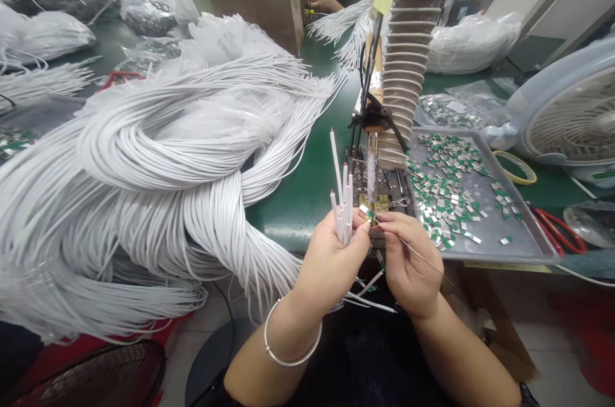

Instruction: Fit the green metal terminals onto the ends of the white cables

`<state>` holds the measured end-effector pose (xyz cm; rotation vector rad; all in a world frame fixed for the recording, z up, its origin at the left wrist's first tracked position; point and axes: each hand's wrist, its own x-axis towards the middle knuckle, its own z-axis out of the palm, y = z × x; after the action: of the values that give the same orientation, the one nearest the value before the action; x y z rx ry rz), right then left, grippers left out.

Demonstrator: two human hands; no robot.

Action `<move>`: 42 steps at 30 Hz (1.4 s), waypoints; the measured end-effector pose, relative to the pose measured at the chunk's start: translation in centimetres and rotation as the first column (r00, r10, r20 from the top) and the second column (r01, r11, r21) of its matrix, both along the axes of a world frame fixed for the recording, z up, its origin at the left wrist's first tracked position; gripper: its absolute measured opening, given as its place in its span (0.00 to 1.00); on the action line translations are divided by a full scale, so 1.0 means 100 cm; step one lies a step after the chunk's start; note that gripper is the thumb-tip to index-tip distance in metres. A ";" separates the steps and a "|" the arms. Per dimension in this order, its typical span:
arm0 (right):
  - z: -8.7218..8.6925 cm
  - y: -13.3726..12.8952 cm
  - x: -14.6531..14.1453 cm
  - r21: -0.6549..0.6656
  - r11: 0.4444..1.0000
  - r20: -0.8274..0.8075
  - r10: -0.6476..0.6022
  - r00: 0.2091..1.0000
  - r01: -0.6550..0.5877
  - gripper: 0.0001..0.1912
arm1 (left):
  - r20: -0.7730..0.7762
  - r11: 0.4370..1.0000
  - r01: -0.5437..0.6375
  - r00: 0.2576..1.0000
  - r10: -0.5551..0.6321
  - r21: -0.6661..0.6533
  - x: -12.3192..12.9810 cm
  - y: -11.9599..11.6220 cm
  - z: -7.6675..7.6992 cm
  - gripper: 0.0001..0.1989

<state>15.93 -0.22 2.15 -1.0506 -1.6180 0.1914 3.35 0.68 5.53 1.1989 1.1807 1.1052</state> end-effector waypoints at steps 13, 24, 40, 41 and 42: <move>-0.004 -0.004 0.001 -0.029 0.999 -0.023 0.030 0.999 -0.031 0.12 | -0.038 1.000 -0.003 0.999 0.003 -0.002 0.000 -0.002 -0.004 0.05; -0.007 -0.006 0.003 -0.028 0.999 -0.007 0.015 1.000 -0.015 0.12 | -0.023 0.995 0.002 1.000 -0.005 -0.098 -0.004 -0.006 -0.010 0.07; -0.007 -0.003 0.002 0.004 1.000 0.006 0.028 1.000 -0.028 0.13 | 0.036 0.983 0.124 0.992 -0.120 -0.132 -0.003 -0.001 -0.017 0.10; -0.007 -0.002 0.002 0.004 1.000 0.009 0.026 1.000 -0.026 0.13 | 0.045 0.984 0.122 0.992 -0.117 -0.129 -0.003 -0.001 -0.018 0.10; -0.007 -0.002 0.002 0.007 1.000 0.014 0.023 1.000 -0.023 0.13 | 0.055 0.985 0.120 0.992 -0.114 -0.127 -0.003 -0.001 -0.017 0.10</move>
<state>16.16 -0.39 1.48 -1.0305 -1.6422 0.1938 3.04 0.62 3.79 1.1206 1.1140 0.9497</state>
